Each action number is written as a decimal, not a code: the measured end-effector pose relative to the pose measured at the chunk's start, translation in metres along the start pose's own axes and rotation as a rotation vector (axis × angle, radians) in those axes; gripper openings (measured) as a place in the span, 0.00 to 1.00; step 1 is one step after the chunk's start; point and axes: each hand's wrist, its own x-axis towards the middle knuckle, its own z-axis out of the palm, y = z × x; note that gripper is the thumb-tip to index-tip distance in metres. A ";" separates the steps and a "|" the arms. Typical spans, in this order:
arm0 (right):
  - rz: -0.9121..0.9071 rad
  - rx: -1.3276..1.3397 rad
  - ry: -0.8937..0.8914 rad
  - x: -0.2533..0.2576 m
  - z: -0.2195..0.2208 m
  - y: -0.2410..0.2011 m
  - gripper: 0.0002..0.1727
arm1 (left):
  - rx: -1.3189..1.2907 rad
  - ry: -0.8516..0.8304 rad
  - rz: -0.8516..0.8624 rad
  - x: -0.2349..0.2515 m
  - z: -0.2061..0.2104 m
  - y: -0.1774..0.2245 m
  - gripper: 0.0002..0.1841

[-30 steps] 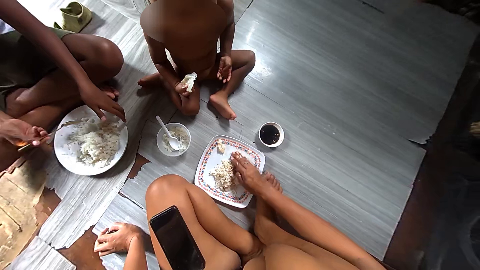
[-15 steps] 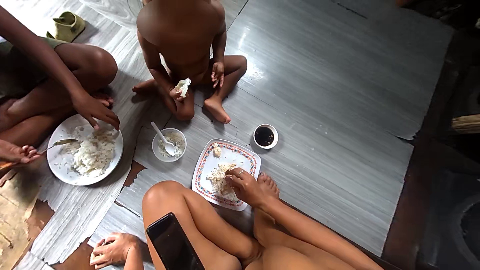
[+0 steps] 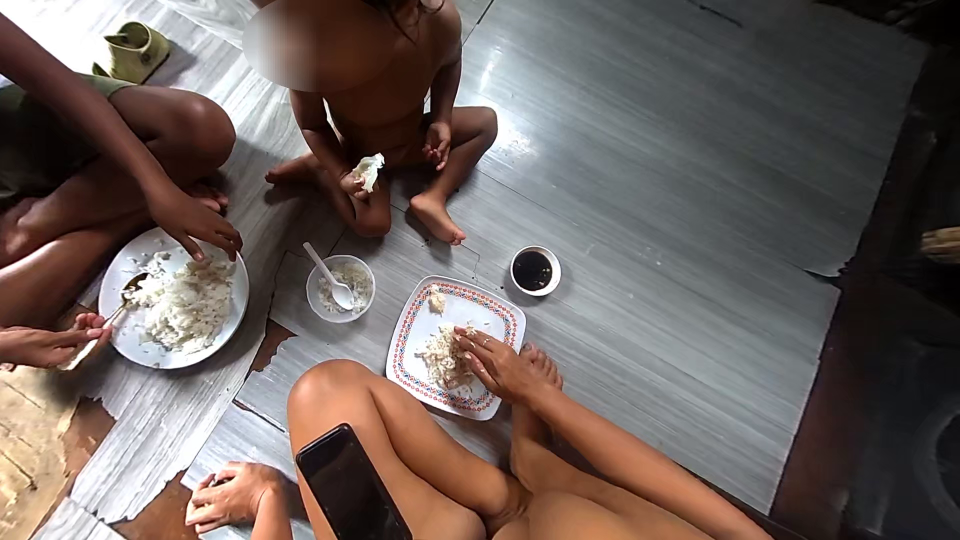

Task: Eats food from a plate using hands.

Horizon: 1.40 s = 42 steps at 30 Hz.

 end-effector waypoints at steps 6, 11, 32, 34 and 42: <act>0.346 -0.244 0.070 -0.014 0.006 -0.006 0.29 | -0.082 -0.144 -0.208 0.001 -0.052 0.045 0.23; 0.232 -0.022 -0.041 -0.014 0.024 -0.010 0.32 | -0.094 -0.110 -0.217 0.004 -0.040 0.040 0.22; -0.189 -0.042 0.133 0.029 0.030 -0.012 0.15 | -0.179 -0.185 -0.236 0.000 -0.048 0.045 0.23; -0.259 -0.064 -0.002 0.037 0.036 -0.015 0.15 | -0.178 -0.191 -0.242 0.001 -0.048 0.045 0.23; -0.382 -0.148 -0.057 0.034 0.040 -0.022 0.09 | -0.183 -0.199 -0.247 0.001 -0.050 0.047 0.23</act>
